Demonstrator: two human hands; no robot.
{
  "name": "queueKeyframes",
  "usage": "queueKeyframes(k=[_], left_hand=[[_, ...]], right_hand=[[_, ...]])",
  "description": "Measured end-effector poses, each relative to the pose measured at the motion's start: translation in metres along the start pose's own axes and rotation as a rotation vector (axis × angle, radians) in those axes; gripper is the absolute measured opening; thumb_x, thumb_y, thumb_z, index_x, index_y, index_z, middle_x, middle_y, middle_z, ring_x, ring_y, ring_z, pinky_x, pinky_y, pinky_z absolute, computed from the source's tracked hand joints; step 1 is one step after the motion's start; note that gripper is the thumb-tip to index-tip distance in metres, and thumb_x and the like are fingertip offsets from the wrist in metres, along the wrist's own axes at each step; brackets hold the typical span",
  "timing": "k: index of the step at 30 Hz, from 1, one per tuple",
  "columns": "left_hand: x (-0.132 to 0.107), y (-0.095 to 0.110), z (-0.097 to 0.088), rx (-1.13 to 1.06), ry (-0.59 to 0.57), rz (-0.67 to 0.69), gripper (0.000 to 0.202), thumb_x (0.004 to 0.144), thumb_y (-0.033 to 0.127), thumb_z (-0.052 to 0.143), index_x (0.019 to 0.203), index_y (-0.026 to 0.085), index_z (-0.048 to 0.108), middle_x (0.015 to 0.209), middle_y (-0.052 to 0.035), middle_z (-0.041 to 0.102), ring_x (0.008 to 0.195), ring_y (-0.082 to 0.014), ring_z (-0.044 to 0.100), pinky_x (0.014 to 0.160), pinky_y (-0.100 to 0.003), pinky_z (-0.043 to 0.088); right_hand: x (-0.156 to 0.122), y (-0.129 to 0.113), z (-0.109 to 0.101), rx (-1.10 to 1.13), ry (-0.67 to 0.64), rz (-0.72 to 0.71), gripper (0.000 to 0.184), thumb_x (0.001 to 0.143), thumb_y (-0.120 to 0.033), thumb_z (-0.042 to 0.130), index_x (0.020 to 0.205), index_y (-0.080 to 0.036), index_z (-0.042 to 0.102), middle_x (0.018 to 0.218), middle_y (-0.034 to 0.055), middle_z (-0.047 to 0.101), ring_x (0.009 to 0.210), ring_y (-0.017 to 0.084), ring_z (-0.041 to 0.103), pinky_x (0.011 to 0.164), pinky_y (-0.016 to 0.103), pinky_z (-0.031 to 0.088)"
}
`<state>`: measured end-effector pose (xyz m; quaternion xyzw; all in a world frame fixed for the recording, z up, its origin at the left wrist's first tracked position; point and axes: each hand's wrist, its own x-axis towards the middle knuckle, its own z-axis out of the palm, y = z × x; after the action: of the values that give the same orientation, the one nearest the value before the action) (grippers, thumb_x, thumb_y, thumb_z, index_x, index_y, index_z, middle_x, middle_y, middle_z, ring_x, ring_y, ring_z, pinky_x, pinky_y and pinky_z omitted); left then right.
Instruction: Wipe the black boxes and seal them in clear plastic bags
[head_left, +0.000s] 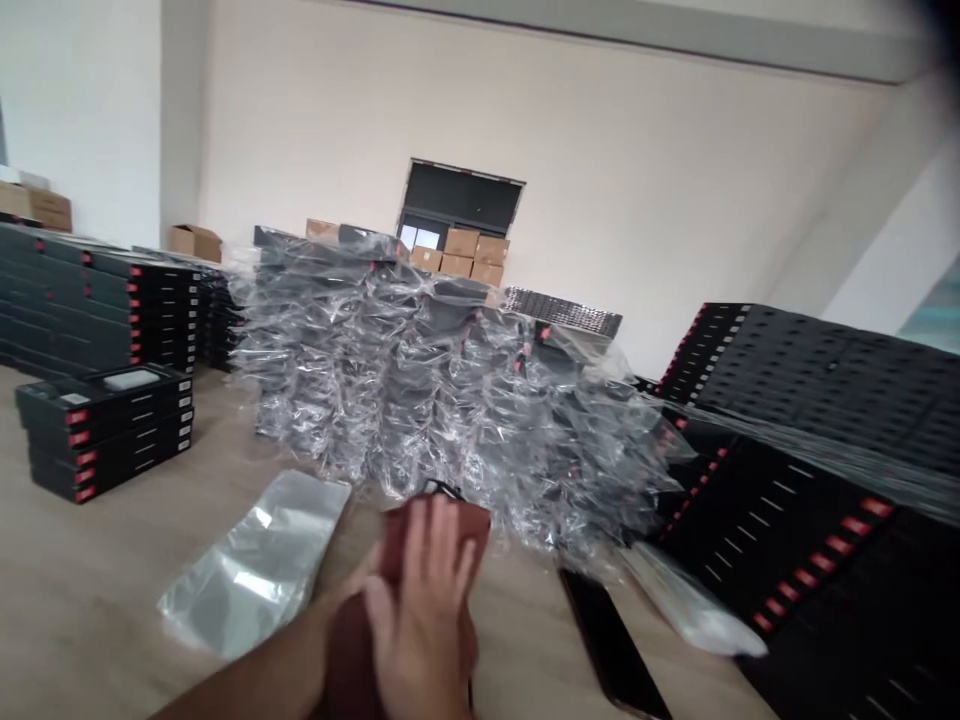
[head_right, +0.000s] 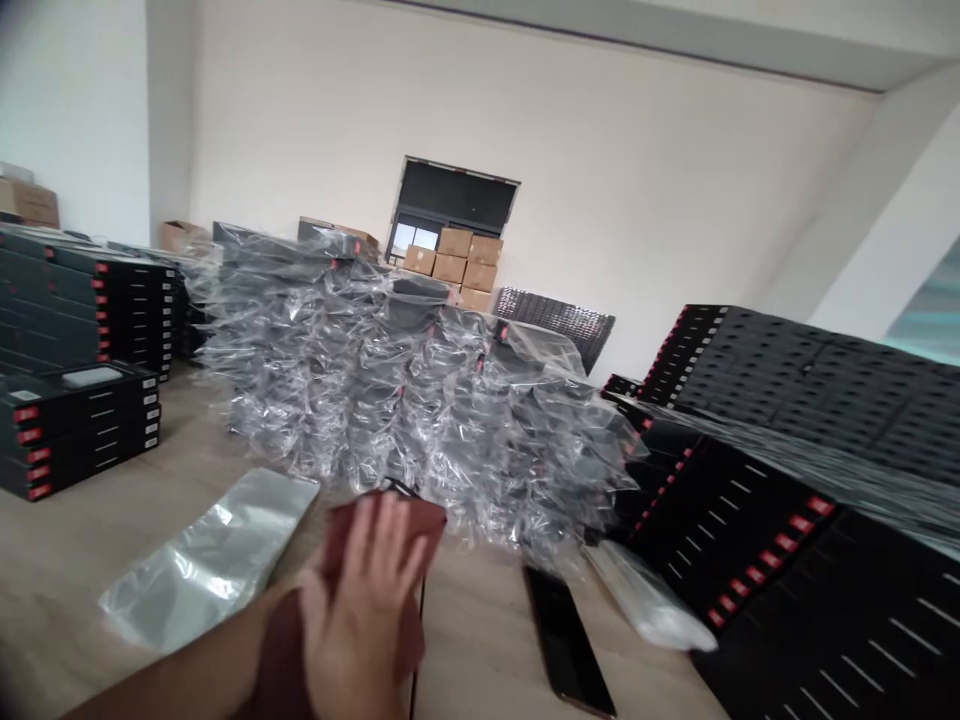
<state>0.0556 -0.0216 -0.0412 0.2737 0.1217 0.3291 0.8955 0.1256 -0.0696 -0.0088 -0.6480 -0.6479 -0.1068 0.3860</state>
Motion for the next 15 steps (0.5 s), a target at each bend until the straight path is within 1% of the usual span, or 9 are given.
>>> queueKeyframes(k=[2,3,6,7,8,9,11,13,15], left_hand=[[-0.004,0.011,-0.009,-0.014,0.020,-0.015,0.055,0.092,0.056,0.034,0.134,0.026,0.051,0.130,-0.0074,0.059,0.119,-0.0232,0.056,0.105,-0.042,0.038],[-0.007,0.017,-0.014,-0.014,0.025,-0.058,0.056,0.092,0.056,0.034,0.135,0.024,0.050,0.130,-0.0080,0.059,0.120,-0.0239,0.056,0.105,-0.042,0.038],[-0.016,0.032,-0.018,-0.020,0.020,-0.209,0.059,0.087,0.052,0.051,0.128,0.010,0.056,0.115,-0.0156,0.067,0.109,-0.0288,0.062,0.098,-0.043,0.044],[-0.018,0.035,-0.016,-0.035,0.004,-0.242,0.059,0.085,0.051,0.055,0.123,0.006,0.059,0.107,-0.0171,0.070,0.104,-0.0296,0.065,0.094,-0.042,0.046],[-0.020,0.037,-0.013,-0.063,-0.025,-0.265,0.058,0.083,0.052,0.057,0.118,0.005,0.061,0.100,-0.0173,0.071,0.098,-0.0295,0.067,0.091,-0.041,0.049],[-0.021,0.038,-0.008,-0.099,-0.065,-0.276,0.058,0.083,0.054,0.057,0.114,0.005,0.063,0.094,-0.0166,0.072,0.092,-0.0292,0.068,0.087,-0.040,0.050],[-0.021,0.039,0.000,-0.172,-0.152,-0.268,0.062,0.081,0.063,0.053,0.106,0.008,0.065,0.084,-0.0141,0.072,0.084,-0.0289,0.069,0.079,-0.040,0.052],[-0.019,0.040,0.005,-0.213,-0.184,-0.242,0.068,0.077,0.074,0.048,0.098,0.011,0.066,0.077,-0.0112,0.071,0.077,-0.0286,0.069,0.070,-0.038,0.054],[-0.014,0.040,0.006,-0.189,-0.138,-0.212,0.075,0.073,0.081,0.042,0.095,0.013,0.065,0.071,-0.0082,0.068,0.068,-0.0272,0.068,0.057,-0.034,0.052]], right_hand=[[0.005,-0.020,0.007,-0.084,-0.041,-0.160,0.064,0.093,-0.050,0.039,0.150,-0.030,0.017,0.158,0.0049,0.016,0.144,0.031,0.009,0.112,0.062,0.008],[0.010,-0.020,0.007,-0.103,-0.009,-0.157,0.062,0.094,-0.049,0.037,0.149,-0.028,0.020,0.157,0.0061,0.019,0.144,0.031,0.013,0.112,0.060,0.012],[0.027,0.023,-0.004,-0.098,0.130,0.143,0.058,0.096,-0.046,0.022,0.143,-0.016,0.037,0.146,0.0155,0.041,0.133,0.030,0.039,0.104,0.048,0.034],[0.029,0.044,-0.011,-0.105,0.098,0.301,0.056,0.096,-0.045,0.019,0.136,-0.016,0.046,0.132,0.0157,0.055,0.119,0.028,0.053,0.096,0.043,0.042],[0.030,0.065,-0.018,-0.141,0.001,0.428,0.053,0.096,-0.047,0.022,0.126,-0.020,0.056,0.117,0.0133,0.065,0.106,0.027,0.061,0.088,0.039,0.046],[0.029,0.084,-0.025,-0.180,-0.071,0.501,0.051,0.094,-0.048,0.024,0.120,-0.022,0.060,0.109,0.0117,0.068,0.099,0.027,0.064,0.084,0.038,0.047],[0.025,0.110,-0.039,-0.256,-0.100,0.599,0.051,0.092,-0.050,0.028,0.116,-0.020,0.062,0.109,0.0141,0.068,0.101,0.031,0.062,0.086,0.044,0.045],[0.021,0.119,-0.050,-0.342,0.028,0.624,0.055,0.089,-0.051,0.030,0.120,-0.017,0.059,0.122,0.0178,0.061,0.113,0.037,0.054,0.093,0.055,0.038],[0.020,0.116,-0.057,-0.387,0.220,0.554,0.059,0.087,-0.054,0.029,0.121,-0.015,0.058,0.128,0.0189,0.056,0.119,0.039,0.048,0.096,0.060,0.034]])
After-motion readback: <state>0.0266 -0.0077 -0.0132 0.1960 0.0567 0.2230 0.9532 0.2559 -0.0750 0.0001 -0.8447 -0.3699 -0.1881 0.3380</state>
